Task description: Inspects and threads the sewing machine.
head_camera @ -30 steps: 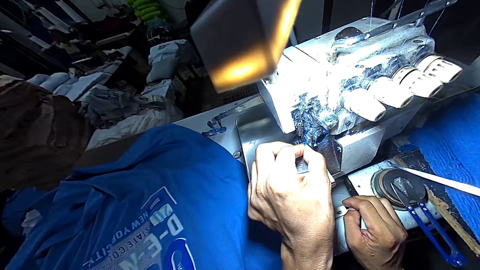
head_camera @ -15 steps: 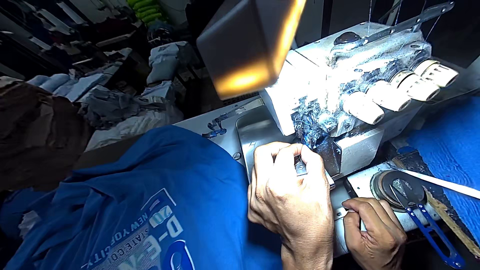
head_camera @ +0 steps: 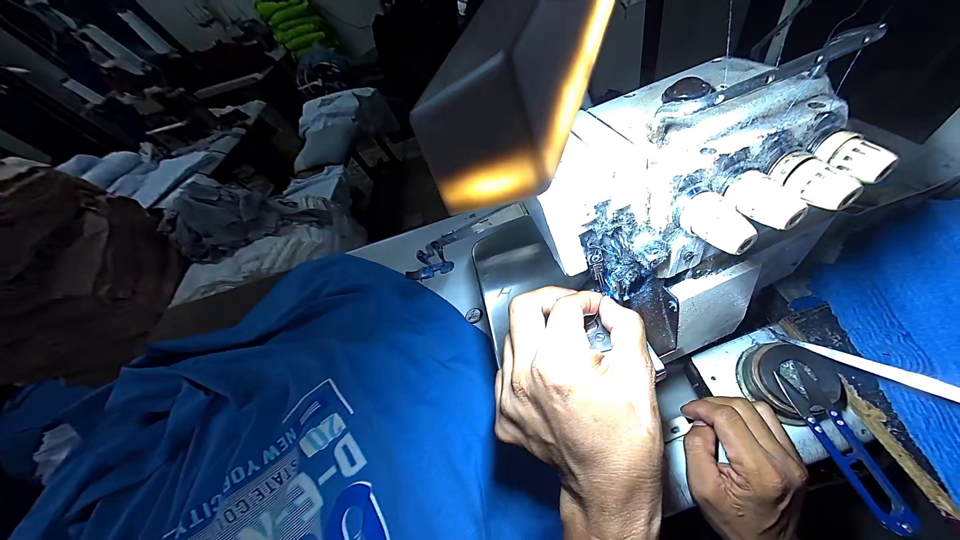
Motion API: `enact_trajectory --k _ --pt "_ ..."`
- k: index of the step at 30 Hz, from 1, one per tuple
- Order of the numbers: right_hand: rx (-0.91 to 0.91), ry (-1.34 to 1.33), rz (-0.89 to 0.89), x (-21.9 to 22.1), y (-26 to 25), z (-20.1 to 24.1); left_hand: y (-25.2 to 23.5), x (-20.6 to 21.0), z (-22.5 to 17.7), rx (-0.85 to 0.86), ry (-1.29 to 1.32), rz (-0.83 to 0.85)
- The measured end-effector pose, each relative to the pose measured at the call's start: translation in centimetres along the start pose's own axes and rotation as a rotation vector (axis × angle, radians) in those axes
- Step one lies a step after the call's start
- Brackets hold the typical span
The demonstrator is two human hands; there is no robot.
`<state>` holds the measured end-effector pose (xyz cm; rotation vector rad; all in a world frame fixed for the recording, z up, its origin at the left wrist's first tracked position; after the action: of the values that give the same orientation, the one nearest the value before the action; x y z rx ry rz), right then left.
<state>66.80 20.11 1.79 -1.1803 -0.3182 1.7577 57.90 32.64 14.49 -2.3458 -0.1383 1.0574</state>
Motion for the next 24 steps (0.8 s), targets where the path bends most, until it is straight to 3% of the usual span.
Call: enact_trajectory --k 11,16,20,24 --pt "0.004 -0.029 0.03 -0.6 -0.6 0.8 0.0 -0.2 0.0 -0.009 -0.009 0.026" --pt "-0.002 -0.015 -0.009 0.0 0.0 0.0 2.0 0.1 0.4 0.083 -0.074 -0.153" --pt "0.018 -0.013 0.027 -0.5 -0.4 0.6 0.2 -0.3 -0.2 0.002 -0.025 0.016" --pt "0.008 -0.014 0.013 -0.2 -0.2 0.3 -0.2 -0.2 0.0 -0.003 -0.007 0.001"
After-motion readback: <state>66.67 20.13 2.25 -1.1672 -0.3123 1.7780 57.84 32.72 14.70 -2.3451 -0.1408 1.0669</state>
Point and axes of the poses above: each hand's wrist, its own y-axis away from the middle knuckle, its own x-axis out of the palm, z = x × y, the point moved 5 cm from there along -y, towards the middle knuckle, and after that the axes turned 3 degrees about z, right-handed, at the moved point
